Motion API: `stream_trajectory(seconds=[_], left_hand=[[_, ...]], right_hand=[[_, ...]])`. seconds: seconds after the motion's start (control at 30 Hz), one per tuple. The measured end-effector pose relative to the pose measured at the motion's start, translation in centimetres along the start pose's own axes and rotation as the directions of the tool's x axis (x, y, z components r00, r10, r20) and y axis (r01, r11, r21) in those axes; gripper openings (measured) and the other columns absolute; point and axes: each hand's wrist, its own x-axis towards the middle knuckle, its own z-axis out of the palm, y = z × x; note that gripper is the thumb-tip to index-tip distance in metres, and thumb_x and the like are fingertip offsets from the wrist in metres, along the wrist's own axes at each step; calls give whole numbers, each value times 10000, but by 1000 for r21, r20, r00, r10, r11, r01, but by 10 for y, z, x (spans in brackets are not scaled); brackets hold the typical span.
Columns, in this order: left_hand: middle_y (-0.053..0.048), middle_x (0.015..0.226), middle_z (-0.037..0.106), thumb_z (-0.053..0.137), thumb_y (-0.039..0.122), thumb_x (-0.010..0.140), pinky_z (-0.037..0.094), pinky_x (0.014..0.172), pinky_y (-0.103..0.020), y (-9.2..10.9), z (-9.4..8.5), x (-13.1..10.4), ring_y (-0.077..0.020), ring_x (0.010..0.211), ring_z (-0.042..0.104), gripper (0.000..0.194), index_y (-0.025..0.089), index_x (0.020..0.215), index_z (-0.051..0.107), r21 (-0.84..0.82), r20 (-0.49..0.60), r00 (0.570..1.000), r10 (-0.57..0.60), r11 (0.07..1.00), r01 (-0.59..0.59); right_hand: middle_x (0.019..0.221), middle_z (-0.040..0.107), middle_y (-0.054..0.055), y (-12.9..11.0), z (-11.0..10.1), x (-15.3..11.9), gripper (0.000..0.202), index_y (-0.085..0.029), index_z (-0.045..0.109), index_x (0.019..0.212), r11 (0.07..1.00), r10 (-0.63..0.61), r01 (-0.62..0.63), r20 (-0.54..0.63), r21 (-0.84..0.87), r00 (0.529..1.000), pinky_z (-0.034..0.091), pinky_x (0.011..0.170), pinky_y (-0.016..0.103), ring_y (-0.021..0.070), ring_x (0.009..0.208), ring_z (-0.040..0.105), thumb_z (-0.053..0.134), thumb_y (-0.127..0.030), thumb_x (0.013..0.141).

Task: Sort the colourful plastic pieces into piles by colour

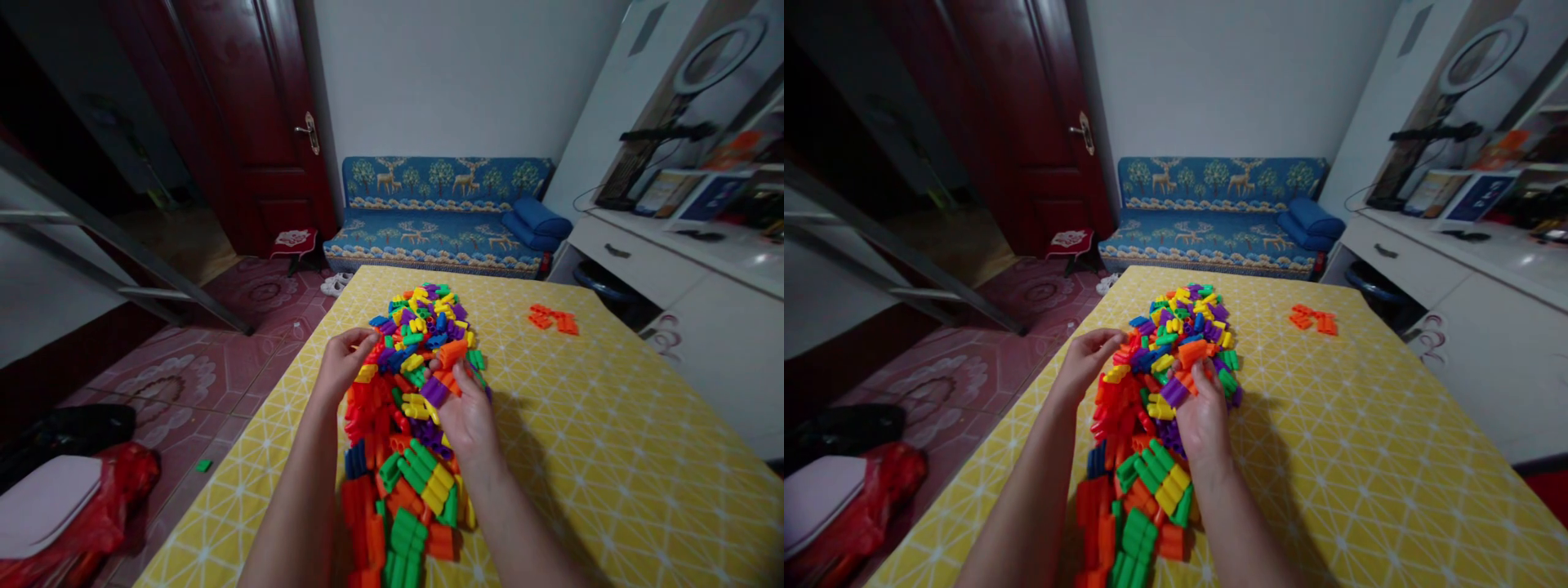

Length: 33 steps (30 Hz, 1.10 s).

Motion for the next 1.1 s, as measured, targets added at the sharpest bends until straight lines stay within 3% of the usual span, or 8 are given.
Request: stream_trajectory(seconds=[0.07,0.13,0.2,0.4,0.63,0.77,0.93,1.1], left_hand=[[-49,769,723,603,548,810,471,646,-247,33,5,-14,-190,732,632,434,139,827,747,108,280,960,30,992,-62],[-27,757,707,588,558,827,436,612,-226,59,12,-28,-166,701,602,441,153,873,754,159,507,861,35,978,-133],[-13,686,662,578,571,833,397,567,-209,75,22,-39,-137,640,561,449,152,795,734,172,599,799,40,969,-177],[1,599,545,520,572,875,293,492,-216,84,41,-49,-108,546,451,467,159,688,634,205,533,842,86,952,-227],[36,542,445,547,560,862,239,460,-225,86,17,-45,-85,505,368,463,165,623,582,162,620,781,72,963,-217],[33,556,466,568,561,845,259,463,-213,69,-4,-35,-89,521,381,459,167,610,579,220,489,870,55,958,-184],[-19,707,672,654,495,803,381,536,-212,56,-12,-29,-146,629,552,316,191,789,738,223,444,894,63,958,-178],[-77,904,764,674,475,779,495,651,-269,47,-13,-20,-229,770,677,358,192,975,772,253,235,971,43,962,-104]], right_hand=[[825,685,-42,-5,4,-1,257,-222,639,869,999,-32,32,9,17,999,537,777,303,115,760,641,788,-338,696],[816,685,-27,-12,8,-4,259,-220,653,881,999,-51,51,13,17,999,538,750,292,126,762,645,783,-334,688],[814,685,-17,-17,13,-9,266,-223,666,903,998,-67,67,9,9,998,535,702,272,131,751,645,776,-325,683],[872,672,-5,-19,23,-23,236,-231,668,901,997,-71,71,33,-1,997,532,719,271,139,811,637,745,-347,710],[827,616,-31,-36,12,-10,143,-227,641,842,991,-115,110,55,81,992,480,954,371,118,799,602,715,-327,771],[799,615,-43,-52,7,-2,40,-218,636,840,974,-92,88,12,210,996,496,926,323,87,744,594,654,-248,821],[819,676,-10,-58,9,-2,123,-202,652,851,956,-17,57,-139,287,990,558,785,297,99,763,644,532,-195,872],[875,719,12,-61,10,-2,188,-190,658,864,943,-11,72,-186,324,982,591,731,295,124,851,690,474,-150,868]])
